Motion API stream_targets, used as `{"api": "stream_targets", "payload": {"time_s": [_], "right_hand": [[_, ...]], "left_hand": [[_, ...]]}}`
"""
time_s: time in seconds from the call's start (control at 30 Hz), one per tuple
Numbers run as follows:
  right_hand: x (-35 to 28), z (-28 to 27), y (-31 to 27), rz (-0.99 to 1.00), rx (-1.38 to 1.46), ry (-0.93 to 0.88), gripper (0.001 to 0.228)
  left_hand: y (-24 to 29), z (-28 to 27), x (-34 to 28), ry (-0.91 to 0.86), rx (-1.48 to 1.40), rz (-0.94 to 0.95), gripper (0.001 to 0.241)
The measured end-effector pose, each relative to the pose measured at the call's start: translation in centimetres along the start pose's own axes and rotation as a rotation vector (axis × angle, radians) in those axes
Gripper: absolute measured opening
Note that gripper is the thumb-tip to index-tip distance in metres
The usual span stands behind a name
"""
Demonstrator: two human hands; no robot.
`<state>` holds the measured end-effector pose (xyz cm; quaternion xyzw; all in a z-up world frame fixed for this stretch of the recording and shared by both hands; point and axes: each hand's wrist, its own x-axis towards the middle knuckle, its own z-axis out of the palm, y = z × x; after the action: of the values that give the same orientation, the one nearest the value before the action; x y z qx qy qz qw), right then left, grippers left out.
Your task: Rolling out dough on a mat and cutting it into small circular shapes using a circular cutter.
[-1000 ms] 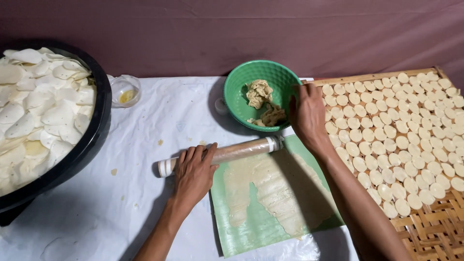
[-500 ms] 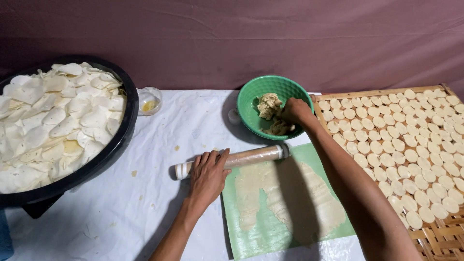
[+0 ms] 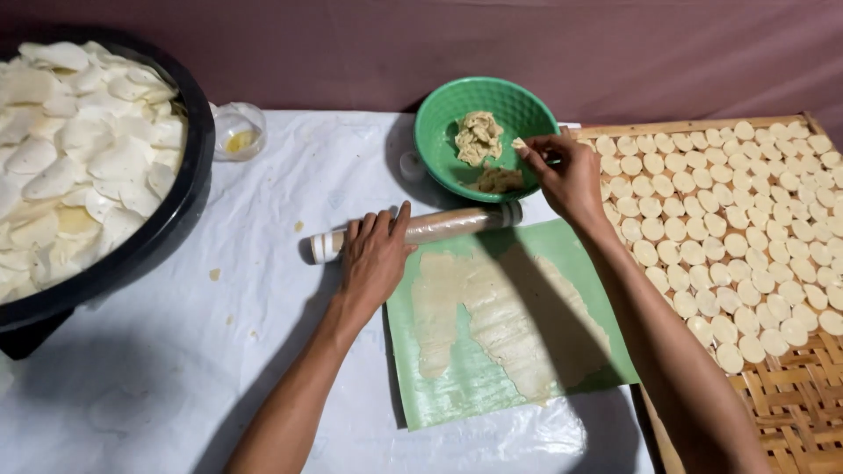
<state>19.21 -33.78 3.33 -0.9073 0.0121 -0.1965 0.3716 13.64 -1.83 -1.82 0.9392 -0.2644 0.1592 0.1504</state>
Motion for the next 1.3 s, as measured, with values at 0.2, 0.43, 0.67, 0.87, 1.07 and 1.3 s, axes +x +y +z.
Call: {"api": "stream_targets", "payload": {"time_s": [0.2, 0.43, 0.67, 0.87, 1.07, 1.3], "right_hand": [[-13.0, 0.0, -6.1, -0.225, 0.023, -0.242, 0.018], [-18.1, 1.2, -7.9, -0.212, -0.034, -0.442, 0.025], [-19.3, 1.1, -9.3, -0.284, -0.150, -0.458, 0.007], [-19.9, 2.2, -7.9, -0.237, -0.154, -0.403, 0.014], [-21.3, 3.7, -5.9, -0.384, -0.362, -0.363, 0.016], [-20.7, 0.9, -6.7, -0.511, -0.190, -0.324, 0.031]], "left_hand": [[-0.5, 1.0, -0.2, 0.020, -0.009, 0.009, 0.059], [-0.3, 0.7, -0.4, 0.021, 0.005, 0.022, 0.058], [0.1, -0.3, -0.8, 0.009, 0.002, 0.017, 0.057], [2.3, -4.3, -3.0, -0.021, 0.032, 0.068, 0.054], [3.5, -5.0, -5.6, -0.100, -0.006, 0.126, 0.051], [4.3, -5.1, -6.1, -0.150, -0.198, 0.050, 0.053]]}}
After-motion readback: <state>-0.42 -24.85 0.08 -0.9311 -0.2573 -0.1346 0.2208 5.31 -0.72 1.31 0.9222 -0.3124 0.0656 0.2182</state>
